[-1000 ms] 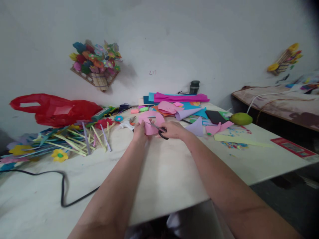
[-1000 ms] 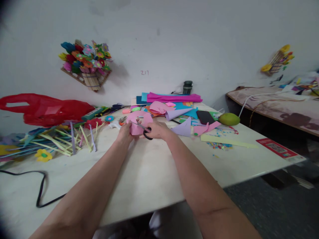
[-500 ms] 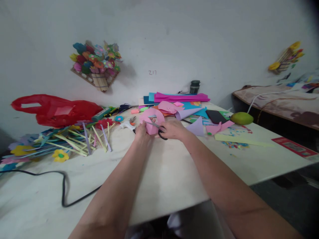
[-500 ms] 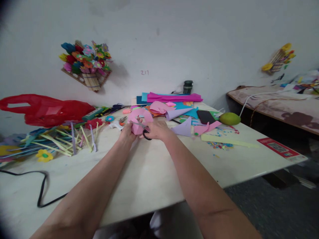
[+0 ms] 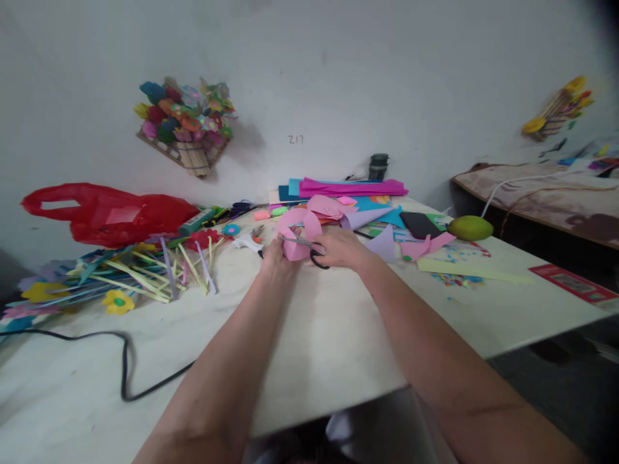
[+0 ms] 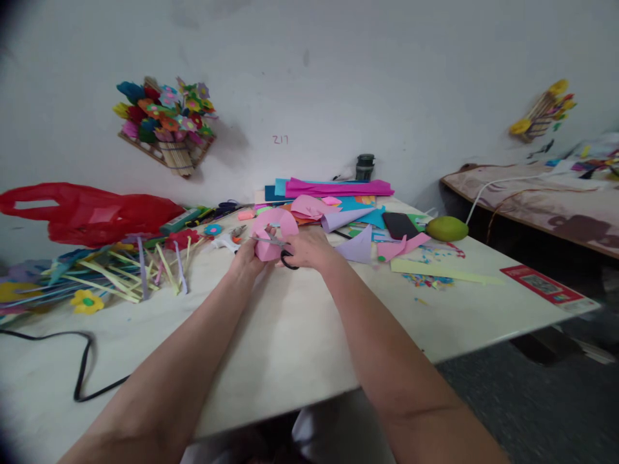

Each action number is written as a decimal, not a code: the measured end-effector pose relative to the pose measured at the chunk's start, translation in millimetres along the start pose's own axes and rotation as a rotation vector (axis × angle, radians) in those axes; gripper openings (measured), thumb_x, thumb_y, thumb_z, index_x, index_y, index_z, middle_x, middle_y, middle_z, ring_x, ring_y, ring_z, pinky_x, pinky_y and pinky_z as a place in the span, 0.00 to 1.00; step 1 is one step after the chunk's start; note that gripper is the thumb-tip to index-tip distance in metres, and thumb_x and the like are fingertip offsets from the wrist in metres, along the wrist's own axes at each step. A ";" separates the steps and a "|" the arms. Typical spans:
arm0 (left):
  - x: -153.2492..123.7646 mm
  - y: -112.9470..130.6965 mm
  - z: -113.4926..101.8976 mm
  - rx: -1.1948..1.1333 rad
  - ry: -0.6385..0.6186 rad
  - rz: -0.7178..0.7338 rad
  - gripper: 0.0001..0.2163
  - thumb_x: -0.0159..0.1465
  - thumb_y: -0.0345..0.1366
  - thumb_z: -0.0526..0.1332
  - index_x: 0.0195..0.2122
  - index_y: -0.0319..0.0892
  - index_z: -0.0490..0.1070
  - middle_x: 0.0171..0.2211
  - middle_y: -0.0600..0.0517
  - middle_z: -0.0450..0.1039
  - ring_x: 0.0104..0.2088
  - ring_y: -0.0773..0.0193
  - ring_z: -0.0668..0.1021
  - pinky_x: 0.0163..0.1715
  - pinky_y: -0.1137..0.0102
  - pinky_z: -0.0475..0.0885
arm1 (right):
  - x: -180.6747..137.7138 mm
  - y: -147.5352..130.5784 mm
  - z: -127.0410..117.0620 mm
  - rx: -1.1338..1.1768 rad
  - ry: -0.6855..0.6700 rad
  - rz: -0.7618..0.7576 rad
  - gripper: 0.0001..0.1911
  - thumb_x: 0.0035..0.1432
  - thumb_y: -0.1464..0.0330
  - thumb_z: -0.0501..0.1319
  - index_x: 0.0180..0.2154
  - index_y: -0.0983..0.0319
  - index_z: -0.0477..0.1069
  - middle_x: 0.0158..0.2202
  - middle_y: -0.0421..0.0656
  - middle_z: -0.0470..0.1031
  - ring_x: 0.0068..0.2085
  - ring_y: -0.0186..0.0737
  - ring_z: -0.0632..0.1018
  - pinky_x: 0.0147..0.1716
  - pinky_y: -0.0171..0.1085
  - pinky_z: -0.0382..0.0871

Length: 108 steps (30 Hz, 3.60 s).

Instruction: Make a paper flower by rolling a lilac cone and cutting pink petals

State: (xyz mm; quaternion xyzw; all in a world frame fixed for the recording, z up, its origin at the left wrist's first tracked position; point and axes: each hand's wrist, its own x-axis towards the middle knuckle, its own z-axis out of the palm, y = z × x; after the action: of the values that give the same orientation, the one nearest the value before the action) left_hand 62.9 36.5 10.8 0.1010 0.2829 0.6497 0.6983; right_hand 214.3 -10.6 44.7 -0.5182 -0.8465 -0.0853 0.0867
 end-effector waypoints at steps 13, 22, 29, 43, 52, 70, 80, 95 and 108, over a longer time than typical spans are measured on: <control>7.8 -0.5 -3.5 -0.058 -0.017 -0.012 0.17 0.71 0.33 0.49 0.55 0.33 0.69 0.29 0.47 0.78 0.25 0.66 0.80 0.31 0.73 0.78 | 4.3 -3.0 6.7 0.129 -0.031 0.030 0.24 0.54 0.48 0.59 0.42 0.58 0.75 0.40 0.48 0.79 0.42 0.47 0.77 0.33 0.36 0.58; -0.1 -0.6 -2.4 -0.051 -0.027 0.042 0.18 0.71 0.30 0.47 0.58 0.33 0.66 0.37 0.42 0.80 0.27 0.66 0.81 0.36 0.72 0.78 | 8.0 -0.3 15.7 0.301 -0.032 0.051 0.21 0.52 0.47 0.59 0.33 0.57 0.72 0.31 0.40 0.77 0.33 0.39 0.74 0.27 0.34 0.54; 1.3 -0.3 -4.1 -0.070 -0.021 0.057 0.18 0.70 0.29 0.47 0.59 0.36 0.64 0.40 0.43 0.79 0.31 0.64 0.82 0.39 0.69 0.79 | 8.0 -1.5 14.8 0.372 -0.047 0.061 0.20 0.51 0.47 0.60 0.31 0.57 0.70 0.30 0.38 0.76 0.32 0.37 0.73 0.27 0.33 0.54; -3.3 -0.8 0.0 -0.039 -0.020 0.063 0.18 0.71 0.31 0.46 0.55 0.34 0.69 0.45 0.41 0.78 0.33 0.66 0.82 0.37 0.73 0.78 | 10.2 -2.6 19.8 0.358 -0.027 0.043 0.18 0.53 0.51 0.60 0.36 0.58 0.73 0.32 0.41 0.77 0.34 0.38 0.73 0.27 0.33 0.54; 2.8 0.0 -4.7 -0.031 -0.041 0.043 0.19 0.71 0.33 0.45 0.59 0.36 0.66 0.49 0.40 0.76 0.39 0.64 0.82 0.42 0.71 0.77 | 12.1 -1.3 22.2 0.397 -0.045 0.040 0.18 0.52 0.51 0.62 0.36 0.58 0.74 0.30 0.39 0.75 0.30 0.36 0.71 0.26 0.32 0.54; 0.3 0.5 -1.8 -0.060 -0.030 0.068 0.19 0.71 0.33 0.46 0.59 0.33 0.66 0.41 0.42 0.79 0.28 0.68 0.80 0.36 0.74 0.77 | 12.4 -6.8 21.6 0.469 -0.045 0.054 0.14 0.56 0.61 0.61 0.43 0.59 0.75 0.28 0.39 0.75 0.28 0.35 0.72 0.25 0.31 0.58; -4.4 1.4 -2.3 -0.057 -0.020 0.061 0.18 0.70 0.32 0.47 0.55 0.32 0.69 0.34 0.44 0.79 0.29 0.65 0.81 0.37 0.72 0.77 | 13.7 -2.3 26.6 0.642 -0.118 0.059 0.19 0.56 0.59 0.61 0.49 0.57 0.73 0.28 0.38 0.74 0.22 0.32 0.72 0.19 0.29 0.64; -1.7 -0.1 -6.1 -0.015 -0.015 0.122 0.15 0.69 0.30 0.52 0.54 0.34 0.69 0.34 0.45 0.80 0.26 0.67 0.81 0.36 0.73 0.78 | 10.1 -3.5 21.6 0.581 -0.100 0.071 0.17 0.54 0.54 0.61 0.34 0.61 0.72 0.25 0.39 0.74 0.20 0.32 0.72 0.19 0.30 0.63; -2.7 -2.8 -3.9 -0.006 -0.007 0.134 0.14 0.69 0.31 0.52 0.49 0.32 0.72 0.30 0.46 0.79 0.27 0.67 0.80 0.37 0.73 0.77 | 10.4 -8.9 16.1 0.440 -0.047 0.074 0.15 0.55 0.55 0.60 0.31 0.61 0.72 0.23 0.40 0.73 0.24 0.34 0.72 0.21 0.32 0.55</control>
State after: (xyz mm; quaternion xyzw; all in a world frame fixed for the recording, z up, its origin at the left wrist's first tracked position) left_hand 63.2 32.7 6.9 0.1197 0.2711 0.6956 0.6544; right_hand 200.7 -1.9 31.0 -0.5194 -0.8269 0.1169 0.1812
